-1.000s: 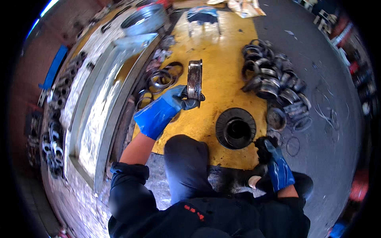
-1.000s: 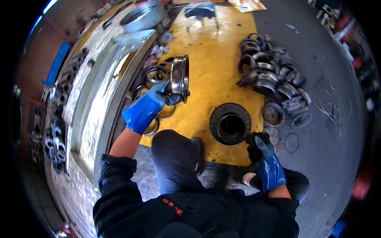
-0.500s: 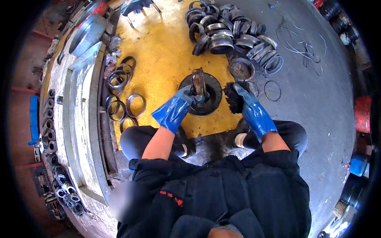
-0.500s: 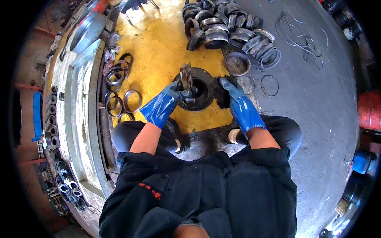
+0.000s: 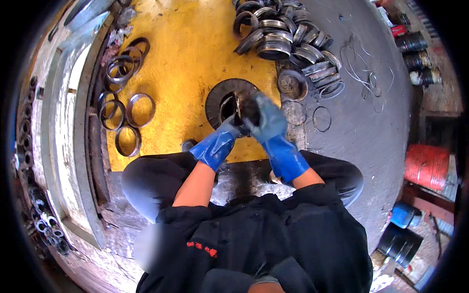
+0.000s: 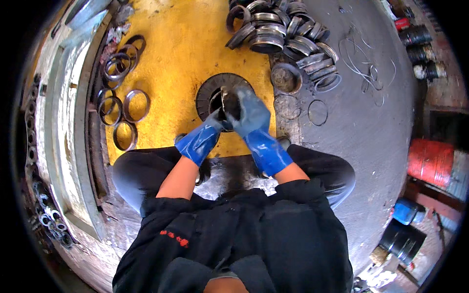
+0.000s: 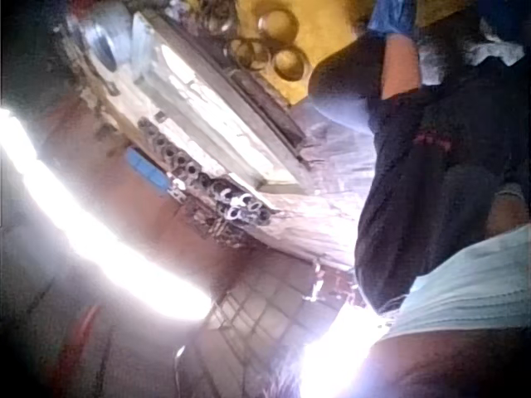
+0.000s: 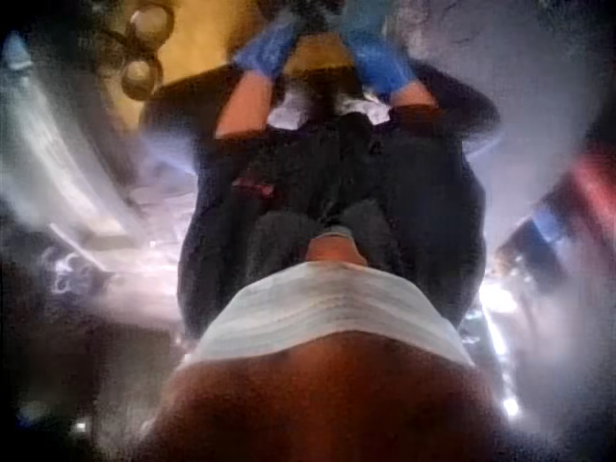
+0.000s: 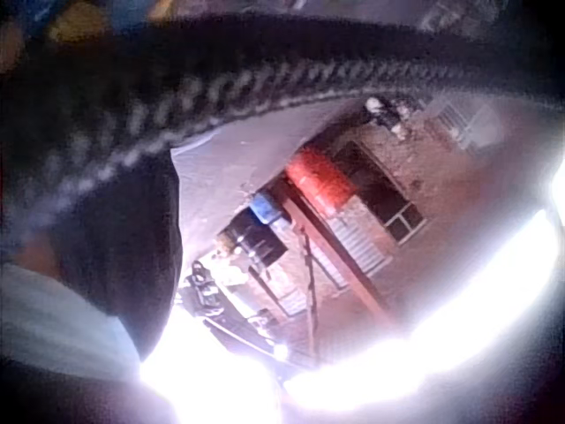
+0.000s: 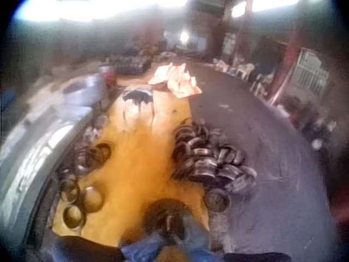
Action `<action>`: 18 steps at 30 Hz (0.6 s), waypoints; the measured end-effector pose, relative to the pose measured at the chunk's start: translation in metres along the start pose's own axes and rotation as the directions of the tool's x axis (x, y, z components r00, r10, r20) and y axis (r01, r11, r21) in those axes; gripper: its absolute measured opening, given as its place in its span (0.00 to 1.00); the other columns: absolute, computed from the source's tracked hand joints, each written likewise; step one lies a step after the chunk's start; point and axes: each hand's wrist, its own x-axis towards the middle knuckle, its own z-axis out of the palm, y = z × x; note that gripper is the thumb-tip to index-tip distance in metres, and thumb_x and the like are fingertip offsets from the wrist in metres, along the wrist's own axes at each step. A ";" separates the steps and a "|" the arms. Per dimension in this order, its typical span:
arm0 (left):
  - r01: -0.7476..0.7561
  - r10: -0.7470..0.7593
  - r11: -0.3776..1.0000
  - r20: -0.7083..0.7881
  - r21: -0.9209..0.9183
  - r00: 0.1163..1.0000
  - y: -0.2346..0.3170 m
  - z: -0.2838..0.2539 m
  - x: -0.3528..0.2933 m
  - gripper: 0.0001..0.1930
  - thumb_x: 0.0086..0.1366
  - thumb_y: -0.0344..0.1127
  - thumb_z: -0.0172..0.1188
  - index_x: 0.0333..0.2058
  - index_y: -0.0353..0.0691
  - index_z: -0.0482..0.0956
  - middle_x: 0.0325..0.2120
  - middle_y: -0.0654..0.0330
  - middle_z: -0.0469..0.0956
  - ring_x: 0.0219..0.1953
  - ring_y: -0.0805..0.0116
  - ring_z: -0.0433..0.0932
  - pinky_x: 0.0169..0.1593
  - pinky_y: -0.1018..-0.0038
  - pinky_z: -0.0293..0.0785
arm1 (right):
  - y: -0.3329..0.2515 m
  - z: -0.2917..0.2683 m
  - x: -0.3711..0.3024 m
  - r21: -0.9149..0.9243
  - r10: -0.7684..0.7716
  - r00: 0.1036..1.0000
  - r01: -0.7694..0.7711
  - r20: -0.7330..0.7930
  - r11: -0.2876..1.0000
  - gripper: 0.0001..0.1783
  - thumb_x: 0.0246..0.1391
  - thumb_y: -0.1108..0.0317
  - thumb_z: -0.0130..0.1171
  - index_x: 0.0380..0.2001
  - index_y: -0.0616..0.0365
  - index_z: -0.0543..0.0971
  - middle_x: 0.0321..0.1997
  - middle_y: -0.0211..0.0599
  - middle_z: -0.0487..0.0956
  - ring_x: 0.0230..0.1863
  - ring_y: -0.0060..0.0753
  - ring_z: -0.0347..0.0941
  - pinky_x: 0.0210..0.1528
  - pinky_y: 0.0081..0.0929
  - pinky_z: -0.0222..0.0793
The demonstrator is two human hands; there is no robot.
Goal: The person sits on the floor and repeatedly picks up curved metal parts from a pile, wipes them with a dark cloth, and places them back down. The person continues this process for multiple parts throughout the clip.
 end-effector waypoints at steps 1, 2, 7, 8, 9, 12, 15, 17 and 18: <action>0.003 -0.010 0.992 -0.056 -0.130 0.998 -0.004 0.000 0.005 0.15 0.62 0.26 0.55 0.48 0.39 0.75 0.39 0.60 0.78 0.38 0.64 0.76 0.50 0.71 0.74 | 0.000 0.008 -0.004 0.001 -0.043 0.999 0.044 -0.020 0.999 0.36 0.41 0.58 0.68 0.56 0.53 0.71 0.56 0.48 0.73 0.54 0.51 0.72 0.57 0.40 0.68; -0.009 -0.021 0.965 -0.113 -0.262 0.993 -0.010 0.002 0.007 0.13 0.63 0.28 0.54 0.47 0.39 0.76 0.38 0.59 0.79 0.37 0.64 0.77 0.50 0.71 0.73 | 0.000 0.014 -0.008 0.003 -0.087 0.995 0.087 -0.040 0.996 0.37 0.41 0.57 0.68 0.57 0.53 0.70 0.56 0.47 0.73 0.54 0.51 0.72 0.57 0.41 0.68; -0.036 -0.306 0.691 -0.337 -0.722 0.890 -0.019 0.010 0.011 0.13 0.65 0.34 0.51 0.45 0.39 0.77 0.36 0.56 0.80 0.35 0.60 0.78 0.48 0.69 0.75 | -0.010 0.041 0.018 -0.207 -0.104 0.985 0.131 0.138 0.970 0.35 0.42 0.51 0.66 0.54 0.51 0.73 0.53 0.41 0.76 0.49 0.50 0.74 0.50 0.45 0.71; -0.003 -0.307 0.719 -0.323 -0.695 0.895 -0.020 0.006 0.010 0.12 0.64 0.33 0.53 0.45 0.39 0.78 0.36 0.56 0.80 0.35 0.61 0.78 0.47 0.69 0.75 | -0.013 0.047 0.028 -0.303 -0.029 0.981 0.088 0.193 0.949 0.30 0.44 0.50 0.64 0.51 0.50 0.75 0.51 0.42 0.77 0.47 0.48 0.75 0.48 0.47 0.70; 0.033 -0.309 0.745 -0.301 -0.667 0.902 -0.020 0.004 0.008 0.12 0.63 0.32 0.54 0.45 0.39 0.78 0.36 0.57 0.80 0.35 0.62 0.78 0.47 0.69 0.75 | -0.020 0.046 0.046 -0.306 0.096 0.955 -0.007 0.279 0.952 0.31 0.45 0.50 0.63 0.52 0.50 0.74 0.52 0.43 0.76 0.49 0.49 0.74 0.50 0.45 0.70; 0.149 -0.257 0.894 -0.210 -0.423 0.943 0.000 0.013 -0.008 0.14 0.57 0.29 0.62 0.43 0.38 0.78 0.36 0.59 0.81 0.35 0.66 0.78 0.42 0.69 0.77 | -0.017 0.053 0.100 -0.360 0.364 0.803 -0.202 0.471 0.911 0.30 0.47 0.49 0.62 0.51 0.52 0.75 0.51 0.47 0.76 0.51 0.49 0.73 0.52 0.40 0.69; 0.185 -0.206 0.976 -0.203 -0.117 0.957 0.003 0.014 -0.009 0.22 0.43 0.23 0.74 0.41 0.38 0.79 0.33 0.61 0.81 0.33 0.71 0.77 0.35 0.71 0.77 | 0.056 0.101 0.136 -0.237 0.255 0.689 -0.124 0.678 0.964 0.27 0.48 0.47 0.61 0.45 0.55 0.79 0.42 0.50 0.80 0.44 0.47 0.77 0.48 0.39 0.71; 0.093 -0.075 0.991 -0.168 0.101 0.983 0.002 0.009 -0.019 0.22 0.43 0.22 0.74 0.40 0.37 0.79 0.32 0.57 0.81 0.32 0.67 0.79 0.34 0.69 0.79 | 0.067 0.116 0.146 -0.224 0.185 0.613 -0.014 0.768 0.974 0.25 0.50 0.46 0.59 0.42 0.56 0.80 0.41 0.49 0.81 0.44 0.48 0.78 0.47 0.39 0.71; 0.123 -0.122 0.992 -0.167 -0.003 0.978 0.001 0.009 -0.018 0.22 0.42 0.24 0.75 0.39 0.38 0.79 0.31 0.60 0.81 0.31 0.69 0.78 0.34 0.70 0.78 | 0.059 0.111 0.154 -0.282 0.190 0.584 0.070 0.789 0.957 0.24 0.52 0.46 0.56 0.41 0.56 0.81 0.41 0.49 0.81 0.46 0.49 0.77 0.48 0.39 0.71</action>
